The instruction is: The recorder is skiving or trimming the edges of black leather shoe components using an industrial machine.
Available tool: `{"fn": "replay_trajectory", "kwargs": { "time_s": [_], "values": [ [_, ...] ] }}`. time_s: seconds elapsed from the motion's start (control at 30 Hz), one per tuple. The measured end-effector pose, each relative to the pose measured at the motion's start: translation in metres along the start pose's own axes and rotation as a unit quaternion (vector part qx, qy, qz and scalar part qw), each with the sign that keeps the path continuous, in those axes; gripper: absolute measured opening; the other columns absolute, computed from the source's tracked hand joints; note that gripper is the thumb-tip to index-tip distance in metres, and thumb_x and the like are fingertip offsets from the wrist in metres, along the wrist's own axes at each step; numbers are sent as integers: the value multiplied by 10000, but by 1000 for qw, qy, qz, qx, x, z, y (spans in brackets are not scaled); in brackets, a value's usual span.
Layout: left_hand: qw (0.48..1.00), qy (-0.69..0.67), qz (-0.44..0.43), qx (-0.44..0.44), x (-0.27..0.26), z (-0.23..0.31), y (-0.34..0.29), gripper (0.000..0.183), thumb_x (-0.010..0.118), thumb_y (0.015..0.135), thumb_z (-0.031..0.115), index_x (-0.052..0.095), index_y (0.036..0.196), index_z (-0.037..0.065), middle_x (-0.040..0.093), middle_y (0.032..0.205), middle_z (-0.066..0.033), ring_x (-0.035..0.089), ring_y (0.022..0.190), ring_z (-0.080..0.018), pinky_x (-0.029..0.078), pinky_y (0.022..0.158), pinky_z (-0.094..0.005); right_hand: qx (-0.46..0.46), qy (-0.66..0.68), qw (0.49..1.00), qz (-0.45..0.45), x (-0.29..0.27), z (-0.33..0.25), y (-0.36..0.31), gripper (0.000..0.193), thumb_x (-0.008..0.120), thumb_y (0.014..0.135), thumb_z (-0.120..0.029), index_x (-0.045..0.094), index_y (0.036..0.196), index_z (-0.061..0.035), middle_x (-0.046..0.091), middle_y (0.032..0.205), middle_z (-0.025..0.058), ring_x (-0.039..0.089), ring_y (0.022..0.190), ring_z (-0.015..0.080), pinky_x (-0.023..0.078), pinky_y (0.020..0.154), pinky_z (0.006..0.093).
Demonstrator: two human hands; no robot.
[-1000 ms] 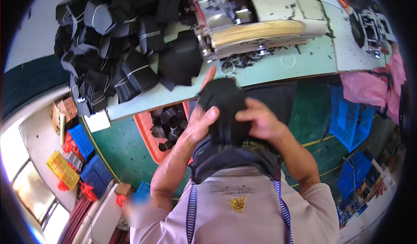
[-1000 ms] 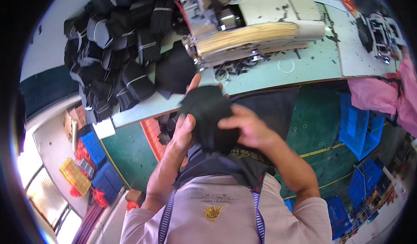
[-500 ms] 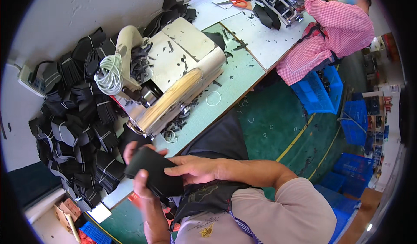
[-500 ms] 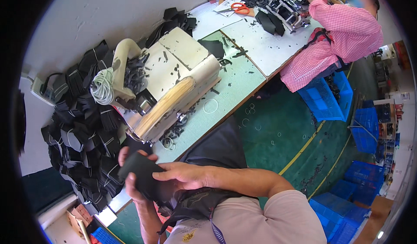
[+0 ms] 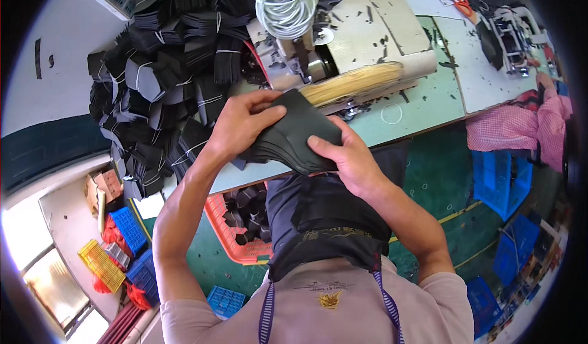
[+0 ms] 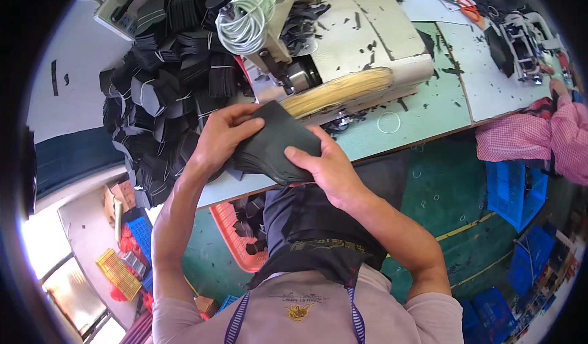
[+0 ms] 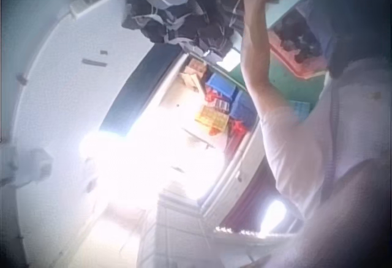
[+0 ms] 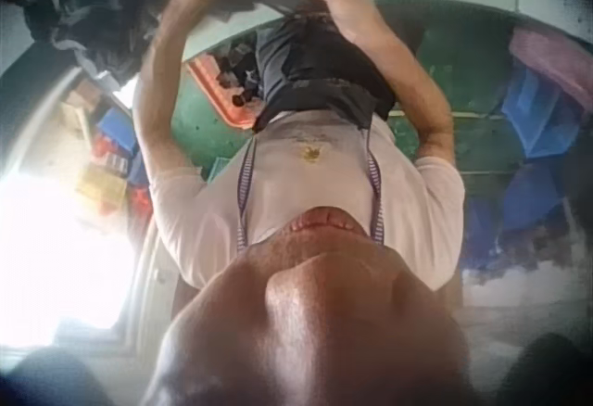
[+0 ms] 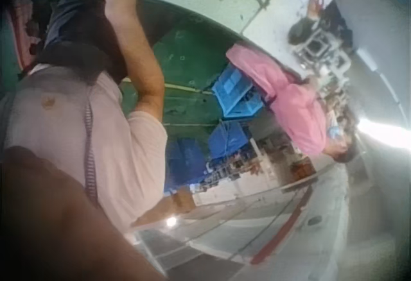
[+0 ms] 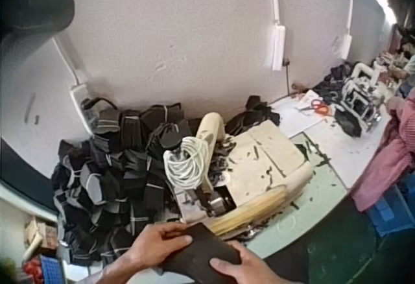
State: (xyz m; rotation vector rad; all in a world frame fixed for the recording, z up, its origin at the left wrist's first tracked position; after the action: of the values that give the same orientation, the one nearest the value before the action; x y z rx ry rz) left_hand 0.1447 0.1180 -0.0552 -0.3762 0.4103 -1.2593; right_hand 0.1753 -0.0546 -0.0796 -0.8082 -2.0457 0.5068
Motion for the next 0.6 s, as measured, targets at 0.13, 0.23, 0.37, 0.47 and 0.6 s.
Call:
{"fn": "replay_trajectory", "kwargs": {
  "time_s": [0.13, 0.23, 0.37, 0.47, 0.6],
  "values": [
    [981, 174, 77, -31, -21, -5, 16, 424, 765, 856, 260, 699, 1144, -45, 742, 933, -97, 673, 832, -127, 522, 764, -271, -17, 46, 999, 5, -3, 11, 18, 267, 596, 1011, -156, 542, 1249, -46, 641, 1117, 55, 659, 1000, 138, 550, 899, 321],
    [969, 222, 100, -39, -24, 1, 25, 369, 766, 866, 248, 722, 1092, -39, 734, 875, -63, 642, 766, -86, 509, 706, -246, -16, 107, 994, 25, -7, 5, 18, 266, 561, 1025, -146, 535, 1253, -13, 632, 1166, 97, 624, 1055, 141, 516, 922, 299],
    [956, 275, 89, -45, -25, 23, 33, 369, 742, 877, 294, 739, 1066, -23, 735, 866, -72, 642, 773, -88, 506, 716, -260, -32, 90, 995, 16, -3, -2, 20, 291, 569, 1012, -114, 514, 1274, 1, 621, 1195, 110, 622, 1070, 156, 516, 932, 311],
    [985, 167, 49, -9, -8, 17, 44, 364, 737, 869, 294, 750, 1059, -17, 733, 872, -70, 647, 802, -113, 505, 748, -274, -110, 102, 986, 78, -24, -17, 12, 315, 551, 1004, -56, 484, 1305, 4, 620, 1214, 105, 636, 1107, 184, 539, 949, 354],
    [996, 75, 32, -48, -14, 14, 26, 353, 732, 876, 255, 738, 1087, -28, 733, 925, -60, 646, 835, -106, 504, 763, -263, -141, 125, 979, 77, -25, -16, 10, 335, 553, 1000, -48, 479, 1324, -1, 620, 1226, 109, 637, 1113, 186, 538, 962, 358]
  ]
}}
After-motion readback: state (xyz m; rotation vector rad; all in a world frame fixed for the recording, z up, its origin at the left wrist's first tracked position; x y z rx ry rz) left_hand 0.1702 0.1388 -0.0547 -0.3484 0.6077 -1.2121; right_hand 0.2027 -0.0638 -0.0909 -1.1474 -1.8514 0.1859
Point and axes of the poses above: each hand's wrist, its own y-axis towards the middle knuckle, its own x-axis out of the palm, z = x × y, the point moved 10 cm from there along y, towards the middle knuckle
